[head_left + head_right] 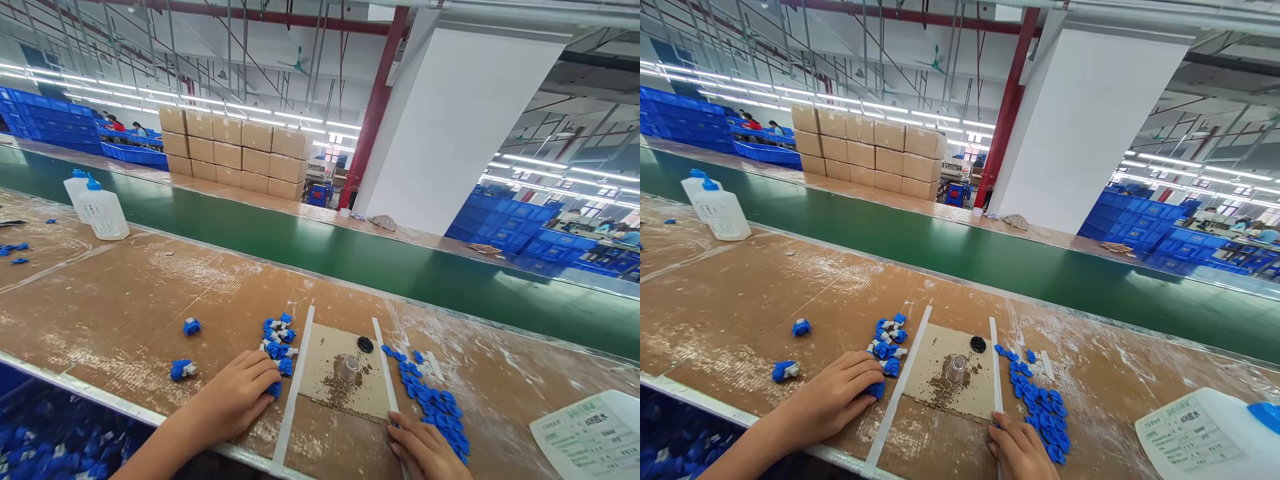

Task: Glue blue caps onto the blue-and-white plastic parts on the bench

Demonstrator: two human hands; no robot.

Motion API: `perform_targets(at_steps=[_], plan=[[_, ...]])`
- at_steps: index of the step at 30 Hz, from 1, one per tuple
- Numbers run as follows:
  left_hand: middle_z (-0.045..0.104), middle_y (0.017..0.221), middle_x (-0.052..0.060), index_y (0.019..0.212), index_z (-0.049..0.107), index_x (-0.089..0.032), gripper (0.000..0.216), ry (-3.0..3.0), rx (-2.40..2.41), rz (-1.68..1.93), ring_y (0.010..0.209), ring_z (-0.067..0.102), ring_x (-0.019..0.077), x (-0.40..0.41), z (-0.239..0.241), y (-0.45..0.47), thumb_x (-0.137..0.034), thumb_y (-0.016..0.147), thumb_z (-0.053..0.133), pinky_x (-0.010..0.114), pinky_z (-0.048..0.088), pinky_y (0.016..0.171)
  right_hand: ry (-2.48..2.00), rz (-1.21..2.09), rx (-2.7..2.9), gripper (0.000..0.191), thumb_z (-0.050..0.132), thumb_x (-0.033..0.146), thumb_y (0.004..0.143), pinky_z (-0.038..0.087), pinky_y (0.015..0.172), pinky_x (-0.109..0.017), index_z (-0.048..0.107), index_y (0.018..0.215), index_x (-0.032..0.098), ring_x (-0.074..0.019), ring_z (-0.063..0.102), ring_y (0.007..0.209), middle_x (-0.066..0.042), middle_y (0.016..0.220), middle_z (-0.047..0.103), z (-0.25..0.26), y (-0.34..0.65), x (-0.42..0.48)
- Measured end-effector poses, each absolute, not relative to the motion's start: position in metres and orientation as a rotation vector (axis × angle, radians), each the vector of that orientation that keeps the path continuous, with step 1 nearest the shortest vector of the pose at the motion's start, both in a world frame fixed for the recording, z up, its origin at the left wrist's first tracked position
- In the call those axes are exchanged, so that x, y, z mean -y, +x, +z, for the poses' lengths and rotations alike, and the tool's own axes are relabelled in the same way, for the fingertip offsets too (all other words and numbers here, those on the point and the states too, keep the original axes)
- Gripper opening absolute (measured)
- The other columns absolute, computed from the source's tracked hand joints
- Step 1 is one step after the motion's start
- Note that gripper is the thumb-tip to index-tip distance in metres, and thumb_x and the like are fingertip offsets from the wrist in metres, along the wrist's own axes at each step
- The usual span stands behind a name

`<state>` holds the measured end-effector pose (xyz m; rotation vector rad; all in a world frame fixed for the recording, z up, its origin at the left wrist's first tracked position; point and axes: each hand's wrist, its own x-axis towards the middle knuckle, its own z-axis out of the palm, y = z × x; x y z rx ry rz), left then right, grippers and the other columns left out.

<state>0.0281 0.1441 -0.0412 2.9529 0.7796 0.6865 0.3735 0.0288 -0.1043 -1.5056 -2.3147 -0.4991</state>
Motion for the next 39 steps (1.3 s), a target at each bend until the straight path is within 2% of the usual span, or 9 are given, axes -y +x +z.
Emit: perform_targets(at_steps=[3,7,10,17,22,24,29,34,39], plan=[[0.064,0.096,0.006,0.103,0.055,-0.018,0.023,2.880,-0.757,0.869,0.092,0.057,0.0205,-0.138,-0.050,0.036,-0.012,0.081,0.052,0.034,0.044,0.083,-1.636,-0.250,2.184,0.015,0.053,0.022,0.081,0.051,0.074,-0.021,0.067,0.087,0.024,-0.0150,0.065,0.084,-0.002,0.093,0.069,-0.091,0.364,-0.034],[0.064,0.103,0.007,0.115,0.051,-0.021,0.034,2.644,-0.788,0.985,0.095,0.057,0.0186,-0.125,-0.054,0.051,-0.014,0.081,0.053,0.030,0.045,0.085,-1.822,0.083,1.999,0.013,0.053,0.019,0.077,0.051,0.074,-0.024,0.065,0.079,0.022,-0.0167,0.064,0.084,-0.005,0.088,0.067,-0.078,0.350,-0.036],[0.064,0.103,0.005,0.110,0.055,-0.024,0.030,2.371,-0.821,0.953,0.096,0.058,0.0182,-0.115,-0.049,0.066,-0.019,0.081,0.055,0.028,0.045,0.086,-1.875,0.198,1.917,0.013,0.050,0.019,0.076,0.051,0.073,-0.026,0.063,0.073,0.020,-0.0174,0.063,0.080,-0.005,0.083,0.065,-0.076,0.347,-0.037],[0.066,0.089,0.004,0.102,0.061,-0.020,0.026,1.585,-0.934,0.819,0.081,0.060,0.0181,-0.113,-0.058,0.089,-0.027,0.077,0.060,0.027,0.047,0.074,-1.911,0.258,1.824,0.008,0.055,0.025,0.074,0.049,0.069,-0.027,0.063,0.077,0.022,-0.0177,0.061,0.077,-0.003,0.081,0.063,-0.081,0.347,-0.039],[0.059,0.091,0.004,0.108,0.056,-0.019,0.040,1.196,-0.800,0.880,0.073,0.061,0.0166,-0.119,-0.066,0.087,-0.036,0.073,0.066,0.024,0.045,0.059,-1.705,0.148,1.639,0.026,0.052,0.029,0.082,0.046,0.080,-0.032,0.053,0.107,0.022,-0.0187,0.057,0.094,-0.006,0.102,0.059,-0.066,0.319,-0.062],[0.058,0.089,0.004,0.109,0.056,-0.020,0.044,1.157,-0.756,0.896,0.072,0.063,0.0178,-0.119,-0.065,0.087,-0.040,0.072,0.067,0.024,0.045,0.055,-1.616,0.127,1.662,0.032,0.051,0.028,0.083,0.046,0.081,-0.035,0.048,0.114,0.021,-0.0197,0.055,0.095,-0.007,0.103,0.058,-0.062,0.309,-0.076],[0.063,0.072,0.003,0.096,0.060,-0.016,0.037,1.148,-0.739,0.856,0.072,0.065,0.0191,-0.118,-0.064,0.088,-0.042,0.071,0.068,0.023,0.045,0.056,-1.533,0.124,1.713,0.034,0.050,0.020,0.080,0.042,0.086,-0.042,0.050,0.114,0.018,-0.0227,0.053,0.096,-0.008,0.098,0.059,-0.060,0.299,-0.101],[0.065,0.072,0.003,0.096,0.059,-0.015,0.035,1.136,-0.733,0.834,0.071,0.064,0.0175,-0.117,-0.065,0.087,-0.040,0.073,0.067,0.023,0.045,0.059,-1.532,0.172,1.702,0.031,0.053,0.023,0.080,0.043,0.086,-0.042,0.053,0.111,0.020,-0.0223,0.054,0.094,-0.007,0.097,0.061,-0.052,0.297,-0.096],[0.059,0.084,0.002,0.103,0.053,-0.020,0.038,1.017,-0.644,0.856,0.075,0.065,0.0187,-0.117,-0.059,0.087,-0.039,0.073,0.067,0.026,0.047,0.063,-1.286,0.692,1.136,0.044,0.064,0.040,0.074,0.049,0.081,-0.035,0.052,0.112,0.021,-0.0205,0.058,0.093,-0.007,0.098,0.061,-0.051,0.267,-0.074]])
